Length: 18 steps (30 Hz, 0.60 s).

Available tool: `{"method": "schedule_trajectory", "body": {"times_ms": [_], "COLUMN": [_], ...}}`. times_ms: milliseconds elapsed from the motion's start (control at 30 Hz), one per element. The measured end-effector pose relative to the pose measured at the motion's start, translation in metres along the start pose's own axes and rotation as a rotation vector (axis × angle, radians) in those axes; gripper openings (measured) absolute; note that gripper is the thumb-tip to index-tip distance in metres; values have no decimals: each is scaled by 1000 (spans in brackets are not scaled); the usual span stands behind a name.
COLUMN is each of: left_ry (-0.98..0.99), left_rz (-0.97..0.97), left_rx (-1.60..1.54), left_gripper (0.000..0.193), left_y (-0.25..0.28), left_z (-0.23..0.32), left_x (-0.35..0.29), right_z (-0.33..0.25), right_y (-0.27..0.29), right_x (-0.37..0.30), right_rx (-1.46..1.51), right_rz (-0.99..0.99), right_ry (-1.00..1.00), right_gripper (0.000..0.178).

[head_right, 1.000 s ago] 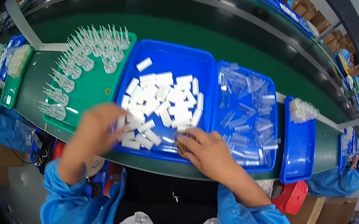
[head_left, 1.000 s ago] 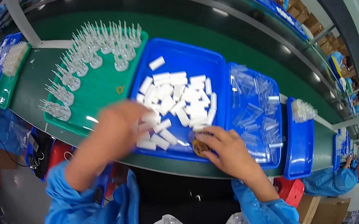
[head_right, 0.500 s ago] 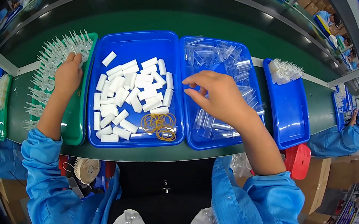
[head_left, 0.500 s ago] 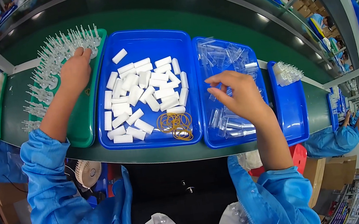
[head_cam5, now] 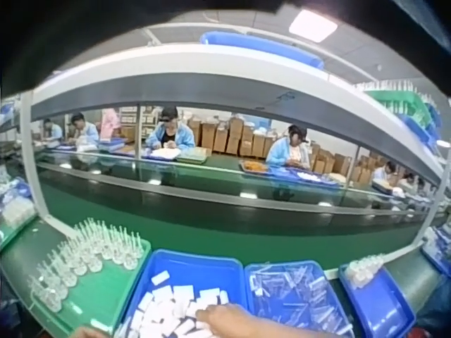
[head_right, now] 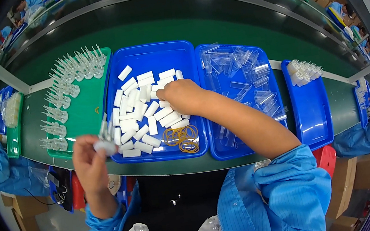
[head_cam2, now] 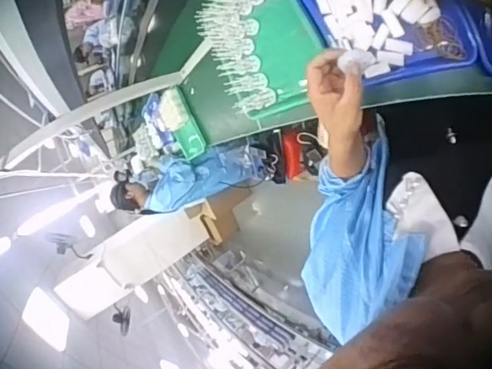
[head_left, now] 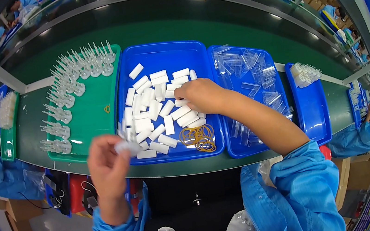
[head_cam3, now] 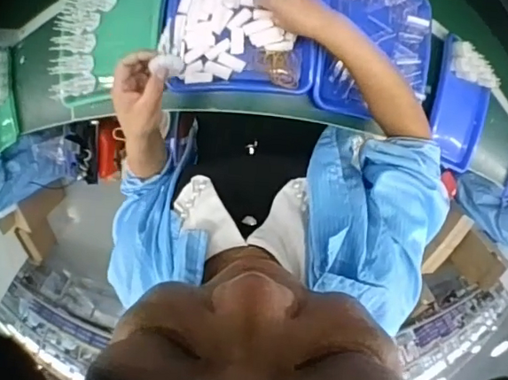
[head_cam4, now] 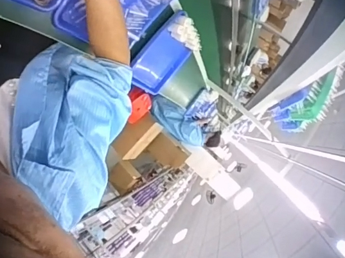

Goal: The person assembles components by fitting white foam sleeves onto the prongs of a plastic base, sliding clear plastic tubes over each sleeve, and securing the bundle with a rubber band before placing it onto a tray.

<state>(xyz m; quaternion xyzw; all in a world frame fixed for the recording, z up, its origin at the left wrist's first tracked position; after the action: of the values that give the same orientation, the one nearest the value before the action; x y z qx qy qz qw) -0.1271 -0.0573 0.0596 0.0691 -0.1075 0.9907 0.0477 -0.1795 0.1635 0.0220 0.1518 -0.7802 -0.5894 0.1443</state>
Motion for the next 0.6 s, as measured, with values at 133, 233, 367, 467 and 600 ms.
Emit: {"method": "schedule_trajectory", "body": {"times_ms": [133, 233, 367, 467, 600], "left_ry": [53, 125, 87, -11, -45], "left_rz": [-5, -109, -180, -236, -250], "left_rx": [-213, -282, -309, -217, -228], "left_gripper": [25, 25, 24, 23, 22], "left_y": [-16, -34, -50, -57, -63], "left_z": [-19, -31, -30, -27, -31], "left_x": [-28, -36, -32, -29, -29], "right_z": [1, 5, 7, 3, 9], "right_y": [-2, 1, 2, 19, 39], "right_x": [-2, -11, -18, -24, -40], "right_rx": [116, 130, 147, 256, 549], "right_rz": [13, 127, 130, 279, 297], "right_ry": [-4, -49, -84, -29, -281], "right_gripper": [30, 30, 35, 34, 33]}}
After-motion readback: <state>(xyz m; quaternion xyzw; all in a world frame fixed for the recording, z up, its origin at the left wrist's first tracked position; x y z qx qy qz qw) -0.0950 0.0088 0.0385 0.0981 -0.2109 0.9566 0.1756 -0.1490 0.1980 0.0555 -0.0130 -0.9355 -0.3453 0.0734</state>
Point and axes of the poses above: each hand's wrist, its own x-axis towards the middle knuckle, its own y-axis out of the back of the hand, z = x × y, the point moved 9 cm from there along x, towards the middle knuckle, and after that the axes turned 8 degrees about z, right-handed, at the moved point
